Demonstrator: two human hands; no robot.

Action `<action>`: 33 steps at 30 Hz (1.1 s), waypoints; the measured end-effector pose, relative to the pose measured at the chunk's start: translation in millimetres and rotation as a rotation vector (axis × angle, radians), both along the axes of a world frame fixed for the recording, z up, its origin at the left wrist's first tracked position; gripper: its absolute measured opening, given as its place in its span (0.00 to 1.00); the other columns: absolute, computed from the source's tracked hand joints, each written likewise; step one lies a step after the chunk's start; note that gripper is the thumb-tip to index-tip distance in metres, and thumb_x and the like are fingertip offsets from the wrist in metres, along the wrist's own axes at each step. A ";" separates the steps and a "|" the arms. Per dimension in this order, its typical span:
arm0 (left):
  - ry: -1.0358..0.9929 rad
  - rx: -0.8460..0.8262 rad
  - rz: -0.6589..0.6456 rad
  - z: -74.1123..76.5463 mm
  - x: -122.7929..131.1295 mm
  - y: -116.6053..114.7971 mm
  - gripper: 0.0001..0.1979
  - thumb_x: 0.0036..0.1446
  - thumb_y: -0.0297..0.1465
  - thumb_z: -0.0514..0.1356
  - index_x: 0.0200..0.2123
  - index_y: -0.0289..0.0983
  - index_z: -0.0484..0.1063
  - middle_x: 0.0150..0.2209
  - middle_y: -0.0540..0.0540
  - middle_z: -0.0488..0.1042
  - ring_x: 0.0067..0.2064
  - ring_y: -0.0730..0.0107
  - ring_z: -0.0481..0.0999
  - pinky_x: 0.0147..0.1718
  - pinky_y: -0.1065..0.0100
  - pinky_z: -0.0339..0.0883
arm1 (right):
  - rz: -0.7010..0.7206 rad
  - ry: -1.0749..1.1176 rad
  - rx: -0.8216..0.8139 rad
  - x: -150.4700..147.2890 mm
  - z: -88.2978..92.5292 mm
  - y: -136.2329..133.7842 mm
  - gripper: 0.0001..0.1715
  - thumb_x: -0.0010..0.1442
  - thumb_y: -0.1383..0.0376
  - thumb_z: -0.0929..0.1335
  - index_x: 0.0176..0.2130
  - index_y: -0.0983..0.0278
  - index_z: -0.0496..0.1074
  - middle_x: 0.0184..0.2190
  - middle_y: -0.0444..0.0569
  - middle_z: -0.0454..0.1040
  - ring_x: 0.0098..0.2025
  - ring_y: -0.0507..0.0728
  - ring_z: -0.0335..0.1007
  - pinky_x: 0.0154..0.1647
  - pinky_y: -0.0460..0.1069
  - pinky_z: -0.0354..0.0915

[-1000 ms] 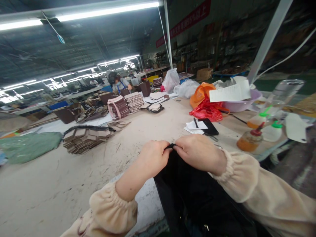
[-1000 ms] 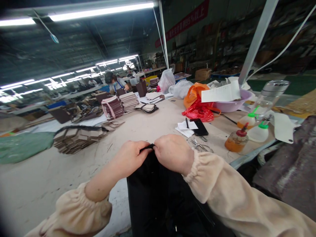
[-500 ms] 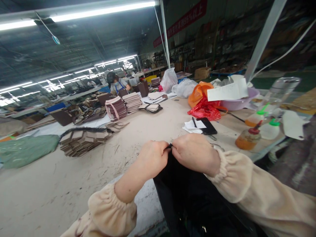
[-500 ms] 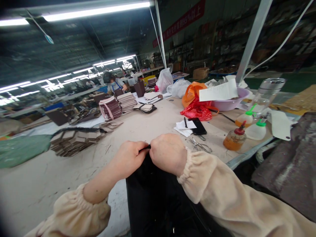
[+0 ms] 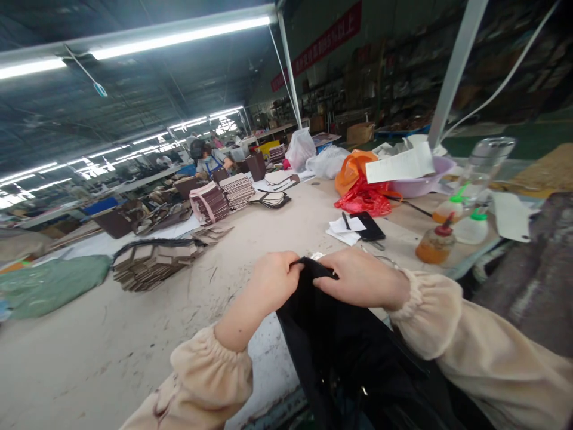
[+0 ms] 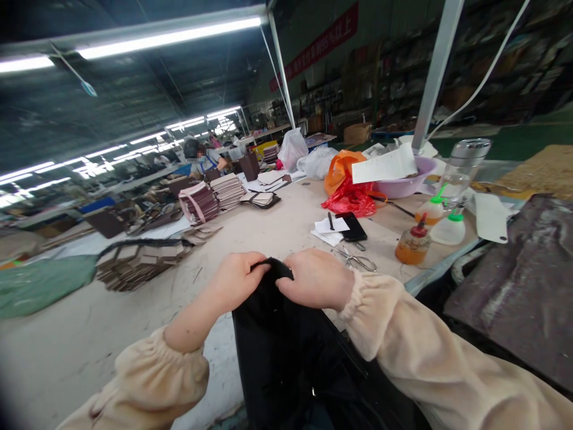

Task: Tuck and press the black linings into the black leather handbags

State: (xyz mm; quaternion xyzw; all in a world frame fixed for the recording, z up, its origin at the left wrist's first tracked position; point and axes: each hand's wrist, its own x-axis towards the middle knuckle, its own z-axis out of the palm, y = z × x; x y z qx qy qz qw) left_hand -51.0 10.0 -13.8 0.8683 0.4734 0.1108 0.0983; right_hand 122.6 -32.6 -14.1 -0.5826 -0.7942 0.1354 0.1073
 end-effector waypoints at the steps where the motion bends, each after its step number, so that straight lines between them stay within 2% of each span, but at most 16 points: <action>1: -0.033 -0.026 0.010 0.1 -0.6 0.5 0.12 0.57 0.33 0.52 0.31 0.37 0.74 0.29 0.46 0.77 0.32 0.69 0.73 0.33 0.68 0.62 | -0.014 0.021 -0.009 1.8 -0.6 -3.9 0.21 0.58 0.53 0.60 0.33 0.62 0.75 0.31 0.50 0.77 0.34 0.56 0.72 0.32 0.46 0.59; 3: -0.155 -0.103 0.042 0.9 -4.7 -1.4 0.11 0.56 0.34 0.54 0.39 0.37 0.73 0.38 0.44 0.77 0.39 0.67 0.75 0.40 0.67 0.65 | -0.038 0.048 -0.017 4.4 -1.9 -11.3 0.22 0.59 0.52 0.59 0.34 0.61 0.75 0.32 0.49 0.77 0.34 0.56 0.73 0.33 0.47 0.59; 4: -0.239 -0.151 0.065 1.5 -8.3 -4.8 0.15 0.55 0.35 0.56 0.45 0.37 0.71 0.44 0.43 0.76 0.44 0.65 0.74 0.44 0.65 0.65 | -0.043 0.055 -0.022 5.3 -2.3 -14.8 0.22 0.59 0.51 0.59 0.35 0.60 0.75 0.32 0.49 0.77 0.35 0.56 0.73 0.34 0.47 0.59; 6: -0.420 -0.245 0.136 1.9 -17.6 -18.1 0.27 0.53 0.38 0.58 0.56 0.37 0.60 0.57 0.39 0.66 0.55 0.61 0.68 0.52 0.62 0.62 | -0.052 0.055 -0.029 7.3 -2.2 -21.8 0.21 0.59 0.51 0.60 0.36 0.60 0.74 0.33 0.49 0.77 0.36 0.57 0.73 0.34 0.47 0.59; 8: -0.570 -0.329 0.234 0.5 -27.3 -39.9 0.37 0.53 0.42 0.58 0.62 0.40 0.48 0.63 0.39 0.54 0.62 0.56 0.57 0.55 0.57 0.59 | -0.064 0.048 -0.032 9.4 -1.2 -29.0 0.21 0.58 0.50 0.61 0.37 0.61 0.74 0.34 0.51 0.77 0.38 0.58 0.73 0.35 0.48 0.59; 11: -0.749 -0.501 0.347 -5.7 -34.8 -81.1 0.45 0.50 0.43 0.61 0.65 0.42 0.38 0.66 0.41 0.46 0.65 0.53 0.47 0.57 0.55 0.57 | -0.052 0.069 -0.044 11.6 -0.3 -39.0 0.20 0.57 0.51 0.62 0.38 0.62 0.74 0.36 0.52 0.77 0.39 0.59 0.73 0.36 0.48 0.60; 14: -0.916 -0.663 0.355 -12.6 -28.8 -115.8 0.46 0.49 0.42 0.62 0.65 0.44 0.39 0.66 0.44 0.48 0.64 0.52 0.52 0.54 0.58 0.63 | -0.015 0.091 -0.077 9.9 -1.8 -45.8 0.18 0.57 0.54 0.62 0.38 0.60 0.74 0.36 0.51 0.78 0.39 0.59 0.73 0.37 0.49 0.61; 17: -1.034 -0.720 0.335 -17.8 -17.4 -130.0 0.46 0.49 0.36 0.62 0.65 0.44 0.37 0.64 0.44 0.53 0.60 0.53 0.61 0.51 0.59 0.66 | -0.026 0.053 -0.087 4.3 -4.7 -47.5 0.17 0.58 0.57 0.61 0.38 0.62 0.74 0.36 0.53 0.78 0.40 0.60 0.73 0.38 0.50 0.61; 20: -0.973 -0.651 0.300 -20.5 -16.1 -125.2 0.43 0.48 0.25 0.57 0.65 0.42 0.39 0.61 0.44 0.60 0.58 0.56 0.64 0.53 0.58 0.64 | -0.055 -0.002 -0.082 0.1 -6.3 -46.0 0.17 0.58 0.59 0.61 0.37 0.63 0.75 0.37 0.55 0.77 0.41 0.61 0.73 0.40 0.51 0.61; 23: -0.743 -0.500 0.205 -14.8 -30.6 -113.5 0.44 0.42 0.17 0.51 0.64 0.41 0.44 0.61 0.48 0.61 0.61 0.61 0.60 0.59 0.59 0.56 | -0.073 -0.003 -0.095 3.1 -3.0 -46.3 0.16 0.57 0.60 0.63 0.38 0.64 0.75 0.38 0.56 0.77 0.44 0.60 0.72 0.42 0.50 0.61; 27: -0.432 -0.376 0.113 11.4 -60.9 -106.0 0.42 0.42 0.17 0.50 0.63 0.40 0.48 0.63 0.49 0.57 0.63 0.60 0.54 0.62 0.55 0.48 | -0.100 0.008 -0.084 9.9 7.0 -54.9 0.16 0.57 0.61 0.63 0.40 0.64 0.75 0.38 0.56 0.77 0.44 0.60 0.72 0.43 0.49 0.61; 30: -0.274 -0.330 0.066 32.4 -76.6 -109.7 0.41 0.45 0.19 0.50 0.64 0.41 0.46 0.65 0.51 0.50 0.65 0.59 0.48 0.64 0.56 0.39 | -0.075 0.022 -0.058 5.1 8.5 -63.4 0.17 0.57 0.60 0.63 0.40 0.65 0.75 0.38 0.57 0.77 0.44 0.60 0.72 0.43 0.49 0.62; 33: -0.234 -0.335 0.041 35.8 -80.0 -114.3 0.41 0.45 0.18 0.51 0.64 0.43 0.47 0.65 0.51 0.51 0.65 0.61 0.51 0.64 0.58 0.41 | -0.037 0.020 -0.065 -7.1 0.1 -69.2 0.18 0.56 0.60 0.62 0.38 0.67 0.76 0.37 0.59 0.77 0.43 0.62 0.73 0.41 0.50 0.63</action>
